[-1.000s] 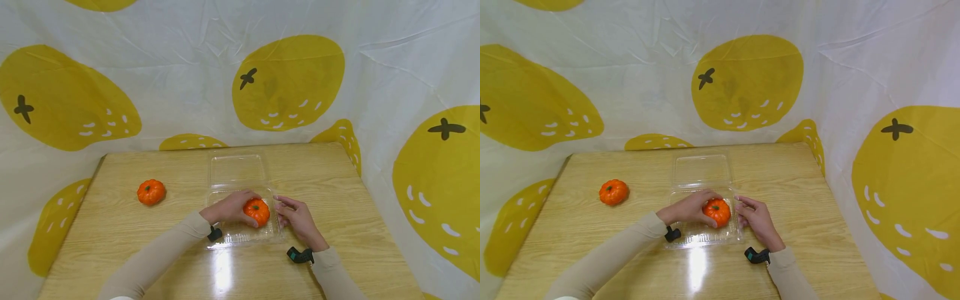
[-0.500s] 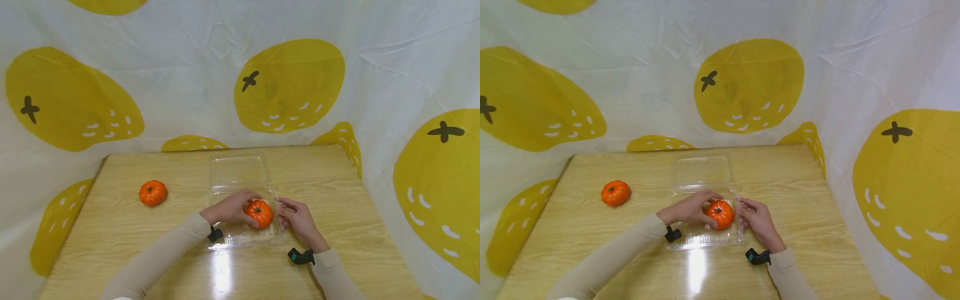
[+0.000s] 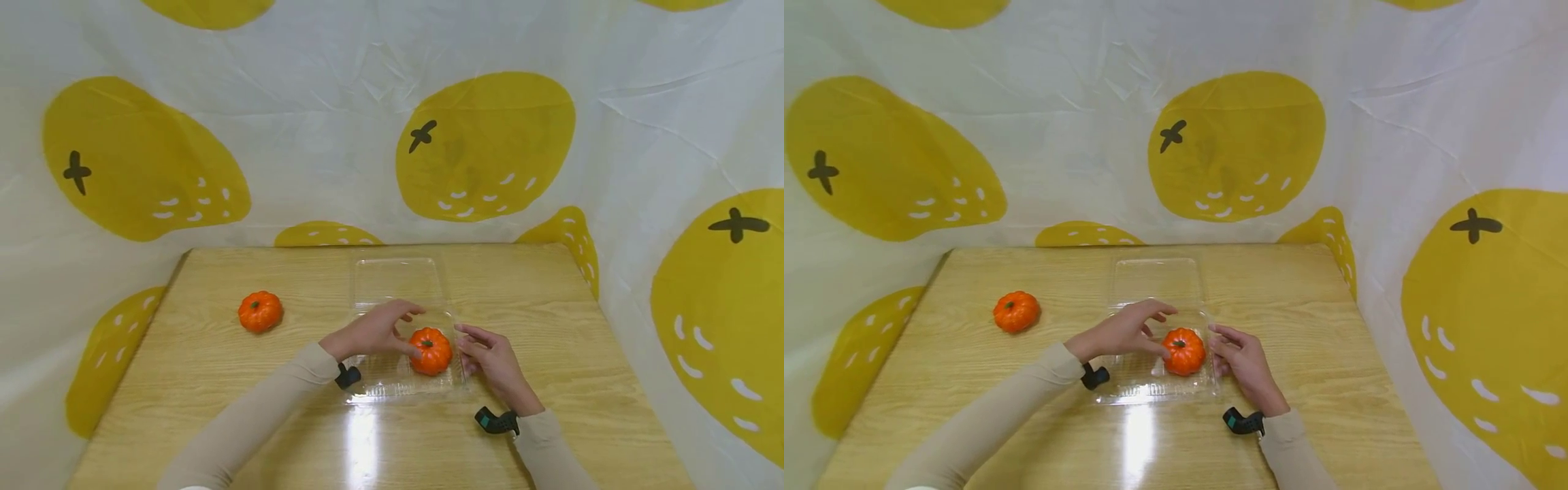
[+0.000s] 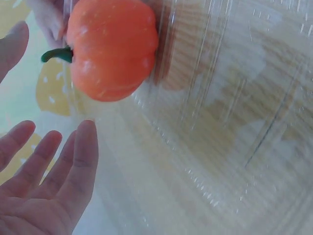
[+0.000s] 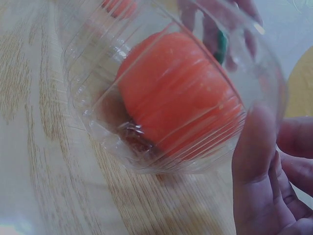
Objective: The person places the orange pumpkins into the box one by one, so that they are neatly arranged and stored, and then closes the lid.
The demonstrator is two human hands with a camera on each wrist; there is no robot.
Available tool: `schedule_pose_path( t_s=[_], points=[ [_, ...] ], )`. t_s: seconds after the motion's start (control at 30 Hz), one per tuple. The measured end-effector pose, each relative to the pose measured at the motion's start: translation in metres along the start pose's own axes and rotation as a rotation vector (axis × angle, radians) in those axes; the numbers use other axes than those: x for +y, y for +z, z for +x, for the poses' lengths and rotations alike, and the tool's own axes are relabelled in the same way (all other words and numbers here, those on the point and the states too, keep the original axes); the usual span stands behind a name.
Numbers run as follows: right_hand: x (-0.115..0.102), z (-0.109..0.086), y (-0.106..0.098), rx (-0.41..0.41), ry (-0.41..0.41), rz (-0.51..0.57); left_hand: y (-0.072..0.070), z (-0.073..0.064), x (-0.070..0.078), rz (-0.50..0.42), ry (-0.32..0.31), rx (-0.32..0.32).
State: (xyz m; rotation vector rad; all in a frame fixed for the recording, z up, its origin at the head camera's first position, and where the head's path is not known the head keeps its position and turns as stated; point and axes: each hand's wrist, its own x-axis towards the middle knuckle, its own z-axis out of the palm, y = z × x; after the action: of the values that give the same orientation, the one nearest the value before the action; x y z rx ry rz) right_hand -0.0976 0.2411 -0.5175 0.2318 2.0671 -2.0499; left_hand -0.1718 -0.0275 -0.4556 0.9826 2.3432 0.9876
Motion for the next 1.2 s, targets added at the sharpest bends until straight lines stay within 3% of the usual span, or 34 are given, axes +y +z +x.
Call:
schedule_pose_path(
  t_s=[0.57, 0.9, 1.2],
  points=[
    [-0.002, -0.002, 0.003, 0.018, 0.007, -0.016, -0.035, -0.026, -0.008, -0.040, -0.009, 0.138],
    [-0.003, -0.002, 0.003, 0.012, 0.012, -0.049, -0.054, -0.041, -0.017, -0.010, -0.022, 0.207],
    [-0.002, -0.001, 0.004, 0.033, 0.018, -0.017, -0.071, -0.058, -0.028, 0.025, -0.057, 0.262]
  ],
)
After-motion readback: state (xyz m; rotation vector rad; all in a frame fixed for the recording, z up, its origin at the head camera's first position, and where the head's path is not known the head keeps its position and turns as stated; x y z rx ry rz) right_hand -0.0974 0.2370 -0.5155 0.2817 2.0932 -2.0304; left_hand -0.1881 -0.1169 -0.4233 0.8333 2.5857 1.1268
